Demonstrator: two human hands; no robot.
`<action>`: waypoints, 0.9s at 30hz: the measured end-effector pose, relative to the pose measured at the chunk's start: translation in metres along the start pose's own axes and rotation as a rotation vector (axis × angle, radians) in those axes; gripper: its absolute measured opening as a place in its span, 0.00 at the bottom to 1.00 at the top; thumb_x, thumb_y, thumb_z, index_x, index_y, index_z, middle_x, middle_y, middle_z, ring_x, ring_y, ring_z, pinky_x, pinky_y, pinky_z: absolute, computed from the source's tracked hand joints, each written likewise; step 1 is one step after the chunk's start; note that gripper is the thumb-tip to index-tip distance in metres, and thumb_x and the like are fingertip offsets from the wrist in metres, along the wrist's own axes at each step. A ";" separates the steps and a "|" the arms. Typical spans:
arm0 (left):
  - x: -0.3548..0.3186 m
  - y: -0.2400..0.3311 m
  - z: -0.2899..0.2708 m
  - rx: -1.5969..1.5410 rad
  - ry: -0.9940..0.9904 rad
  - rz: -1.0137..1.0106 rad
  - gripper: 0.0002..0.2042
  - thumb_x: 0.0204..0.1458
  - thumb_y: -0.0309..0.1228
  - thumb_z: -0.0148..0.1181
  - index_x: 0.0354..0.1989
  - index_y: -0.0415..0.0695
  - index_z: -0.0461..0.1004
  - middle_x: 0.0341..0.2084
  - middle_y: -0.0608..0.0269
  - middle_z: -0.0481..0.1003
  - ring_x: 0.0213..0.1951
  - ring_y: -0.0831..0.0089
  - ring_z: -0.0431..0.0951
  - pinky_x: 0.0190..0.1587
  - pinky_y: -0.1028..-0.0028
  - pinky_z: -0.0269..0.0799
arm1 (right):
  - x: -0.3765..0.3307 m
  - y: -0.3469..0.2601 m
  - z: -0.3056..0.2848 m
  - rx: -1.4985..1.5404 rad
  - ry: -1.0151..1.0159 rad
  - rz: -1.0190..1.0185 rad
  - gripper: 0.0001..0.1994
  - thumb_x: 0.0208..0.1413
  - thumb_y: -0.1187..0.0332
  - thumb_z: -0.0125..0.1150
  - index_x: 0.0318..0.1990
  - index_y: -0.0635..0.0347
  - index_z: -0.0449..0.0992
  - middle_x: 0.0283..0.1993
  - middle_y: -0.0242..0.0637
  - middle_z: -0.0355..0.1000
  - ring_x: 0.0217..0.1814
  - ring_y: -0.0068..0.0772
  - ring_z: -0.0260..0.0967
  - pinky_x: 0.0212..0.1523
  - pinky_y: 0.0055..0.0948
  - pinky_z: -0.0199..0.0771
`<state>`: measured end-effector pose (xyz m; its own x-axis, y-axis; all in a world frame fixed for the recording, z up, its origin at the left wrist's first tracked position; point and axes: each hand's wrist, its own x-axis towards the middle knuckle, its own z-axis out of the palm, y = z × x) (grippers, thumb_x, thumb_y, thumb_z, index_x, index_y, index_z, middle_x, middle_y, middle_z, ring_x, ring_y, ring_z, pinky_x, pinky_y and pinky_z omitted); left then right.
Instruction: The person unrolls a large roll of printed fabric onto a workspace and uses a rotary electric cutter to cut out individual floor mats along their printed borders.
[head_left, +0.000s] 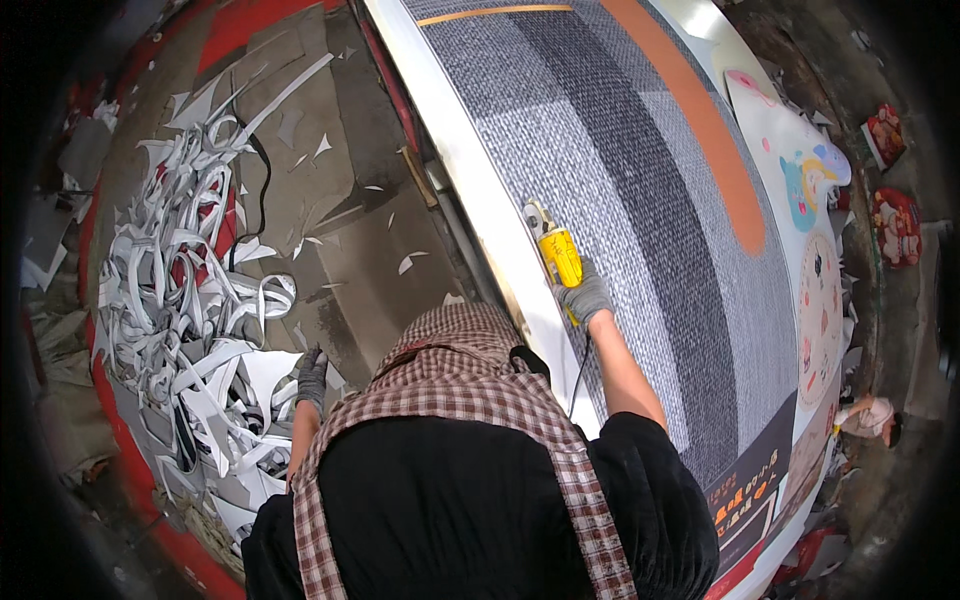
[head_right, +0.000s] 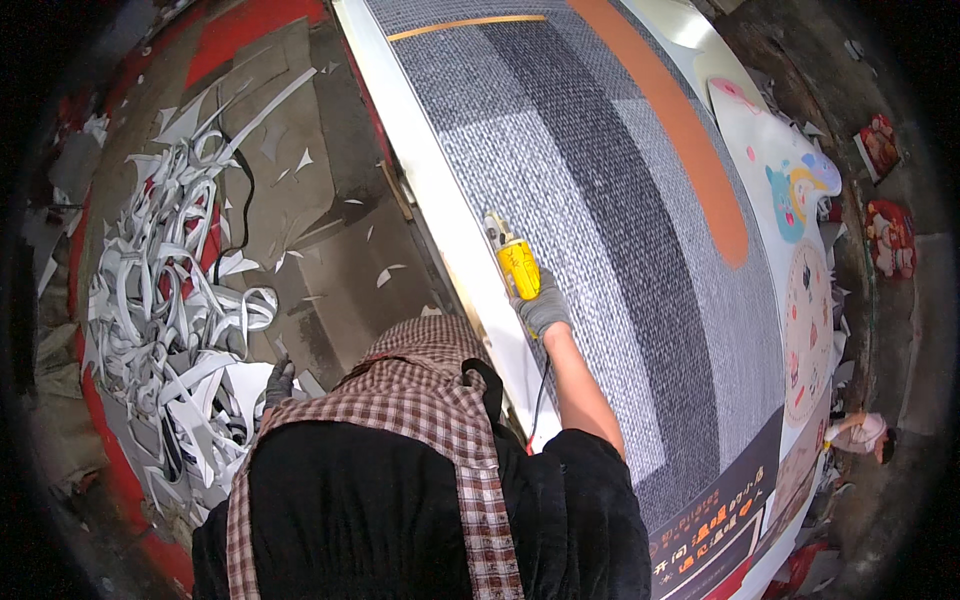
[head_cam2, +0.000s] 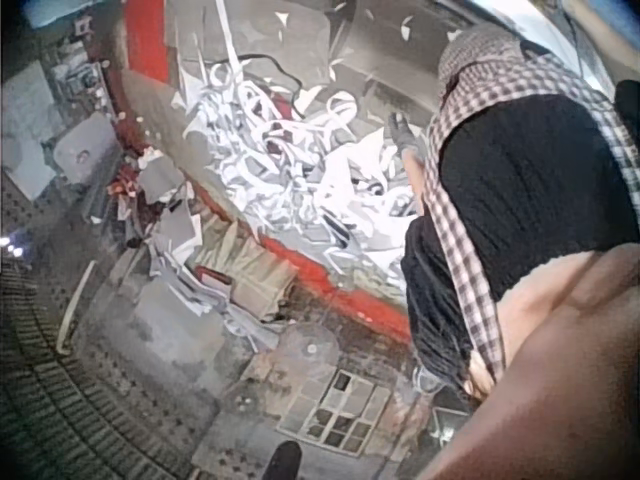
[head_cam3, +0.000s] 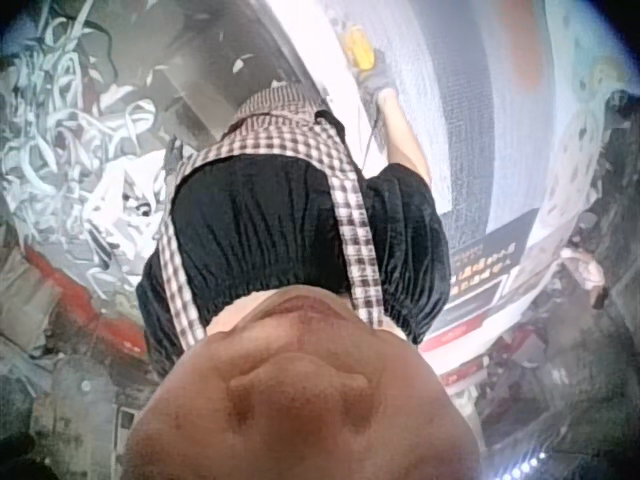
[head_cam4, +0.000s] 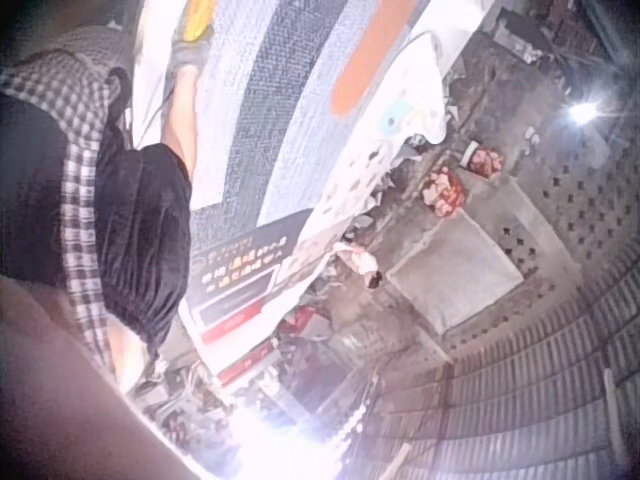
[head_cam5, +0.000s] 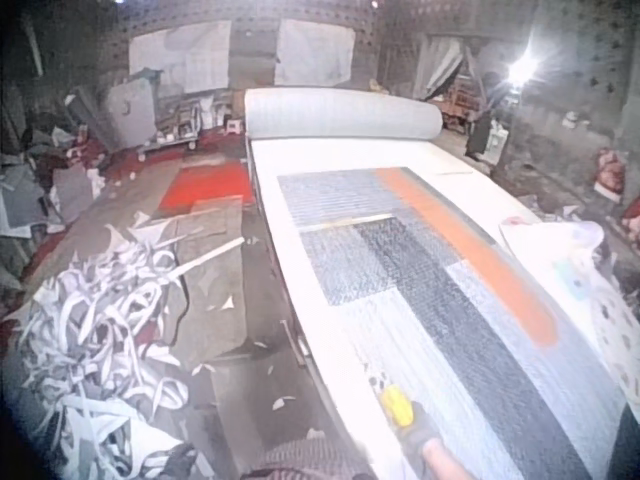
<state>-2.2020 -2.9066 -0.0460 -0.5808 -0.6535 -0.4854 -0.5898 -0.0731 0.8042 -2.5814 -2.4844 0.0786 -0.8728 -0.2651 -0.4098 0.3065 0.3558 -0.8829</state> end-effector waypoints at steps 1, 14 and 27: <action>0.012 -0.001 -0.002 -0.044 0.006 0.032 0.20 0.51 0.34 0.53 0.51 0.39 0.65 0.46 0.58 0.69 0.49 0.70 0.66 0.53 0.74 0.58 | 0.014 0.001 0.002 -0.081 -0.007 -0.028 0.28 0.39 0.75 0.66 0.49 0.62 0.58 0.41 0.35 0.69 0.40 0.26 0.67 0.41 0.22 0.68; 0.093 -0.030 -0.030 -0.031 -0.020 -0.302 0.22 0.52 0.35 0.52 0.55 0.39 0.61 0.51 0.57 0.65 0.53 0.69 0.63 0.55 0.75 0.56 | 0.125 -0.072 0.046 -0.260 -0.051 -0.100 0.30 0.34 0.75 0.66 0.48 0.59 0.60 0.42 0.36 0.67 0.40 0.29 0.67 0.41 0.23 0.68; 0.254 0.050 -0.074 0.150 -0.085 -0.158 0.23 0.52 0.35 0.52 0.55 0.42 0.61 0.52 0.54 0.64 0.53 0.66 0.63 0.54 0.73 0.56 | 0.241 -0.136 0.114 -0.180 0.019 -0.094 0.31 0.36 0.76 0.66 0.50 0.61 0.57 0.44 0.35 0.67 0.43 0.29 0.66 0.44 0.24 0.67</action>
<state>-2.3374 -3.1323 -0.1042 -0.5160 -0.5762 -0.6338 -0.7506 -0.0524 0.6587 -2.7904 -2.6985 0.0739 -0.9017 -0.2887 -0.3218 0.1518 0.4856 -0.8609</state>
